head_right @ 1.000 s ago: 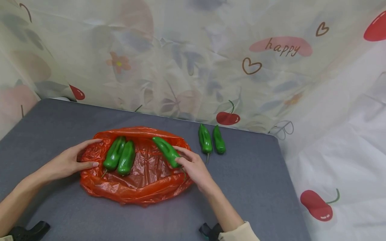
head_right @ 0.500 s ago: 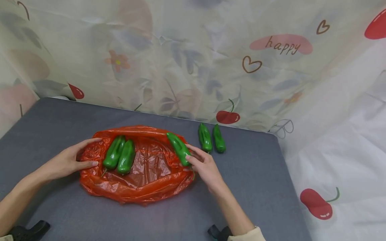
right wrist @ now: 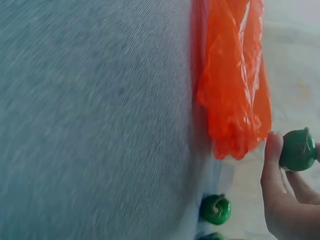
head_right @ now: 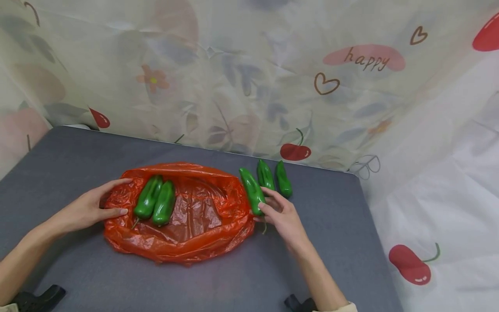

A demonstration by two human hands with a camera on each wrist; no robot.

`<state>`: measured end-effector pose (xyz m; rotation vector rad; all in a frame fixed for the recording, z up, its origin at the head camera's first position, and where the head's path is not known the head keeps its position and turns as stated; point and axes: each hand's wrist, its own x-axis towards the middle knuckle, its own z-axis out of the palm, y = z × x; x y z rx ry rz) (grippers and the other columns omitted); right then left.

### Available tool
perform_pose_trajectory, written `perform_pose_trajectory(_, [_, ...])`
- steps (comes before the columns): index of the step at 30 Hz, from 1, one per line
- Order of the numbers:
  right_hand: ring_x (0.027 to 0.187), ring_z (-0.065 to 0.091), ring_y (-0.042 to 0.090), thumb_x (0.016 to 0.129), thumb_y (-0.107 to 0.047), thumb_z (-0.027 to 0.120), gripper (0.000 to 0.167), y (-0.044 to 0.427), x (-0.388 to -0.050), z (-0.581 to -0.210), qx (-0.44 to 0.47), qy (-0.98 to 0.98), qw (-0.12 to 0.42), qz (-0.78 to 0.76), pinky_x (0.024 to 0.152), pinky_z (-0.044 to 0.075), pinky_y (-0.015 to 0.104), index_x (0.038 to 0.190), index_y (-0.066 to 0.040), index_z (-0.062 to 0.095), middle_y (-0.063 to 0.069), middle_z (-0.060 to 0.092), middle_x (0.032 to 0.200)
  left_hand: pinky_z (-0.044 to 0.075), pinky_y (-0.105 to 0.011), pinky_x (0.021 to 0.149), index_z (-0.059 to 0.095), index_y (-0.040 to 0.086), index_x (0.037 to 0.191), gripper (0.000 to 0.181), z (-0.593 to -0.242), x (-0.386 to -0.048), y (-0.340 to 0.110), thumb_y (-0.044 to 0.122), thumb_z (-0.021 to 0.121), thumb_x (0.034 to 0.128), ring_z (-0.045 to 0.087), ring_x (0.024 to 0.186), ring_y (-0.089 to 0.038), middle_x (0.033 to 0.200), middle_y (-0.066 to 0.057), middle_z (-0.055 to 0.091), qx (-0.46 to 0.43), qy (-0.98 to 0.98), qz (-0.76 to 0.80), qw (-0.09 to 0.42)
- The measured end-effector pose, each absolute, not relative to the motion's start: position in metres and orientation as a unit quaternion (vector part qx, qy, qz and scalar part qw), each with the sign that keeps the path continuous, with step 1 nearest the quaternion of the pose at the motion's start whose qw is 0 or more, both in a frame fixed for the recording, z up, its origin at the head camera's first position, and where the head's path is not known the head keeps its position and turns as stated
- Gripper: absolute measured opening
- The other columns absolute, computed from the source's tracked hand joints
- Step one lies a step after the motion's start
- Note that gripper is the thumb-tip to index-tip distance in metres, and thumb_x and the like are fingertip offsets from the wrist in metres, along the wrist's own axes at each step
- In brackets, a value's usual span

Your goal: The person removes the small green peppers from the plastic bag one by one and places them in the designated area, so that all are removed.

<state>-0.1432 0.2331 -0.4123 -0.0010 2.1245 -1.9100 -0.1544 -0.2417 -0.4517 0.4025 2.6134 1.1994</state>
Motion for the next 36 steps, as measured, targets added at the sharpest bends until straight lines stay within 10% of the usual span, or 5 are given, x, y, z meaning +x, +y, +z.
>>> perform_pose_trajectory(19, [0.109, 0.066, 0.034, 0.098, -0.028, 0.066, 0.06, 0.278, -0.149, -0.405, 0.032, 0.76, 0.103, -0.641, 0.09, 0.053, 0.044, 0.15, -0.012, 0.041, 0.019, 0.054, 0.138, 0.048, -0.055, 0.092, 0.03, 0.006, 0.154, 0.08, -0.452, -0.153, -0.242, 0.03, 0.074, 0.0912, 0.051, 0.122, -0.042, 0.144, -0.029, 0.043, 0.134, 0.889, 0.42, 0.123])
perform_pose_trajectory(36, [0.104, 0.064, 0.01, 0.097, -0.034, 0.065, 0.067, 0.313, -0.164, -0.396, 0.04, 0.794, 0.095, -0.598, 0.088, 0.053, 0.028, 0.153, -0.009, 0.038, 0.002, 0.058, 0.13, 0.052, -0.05, 0.088, 0.03, 0.007, 0.154, 0.08, -0.451, -0.154, -0.241, 0.03, 0.074, 0.0914, 0.055, 0.117, -0.04, 0.141, -0.028, 0.045, 0.135, 0.886, 0.424, 0.127])
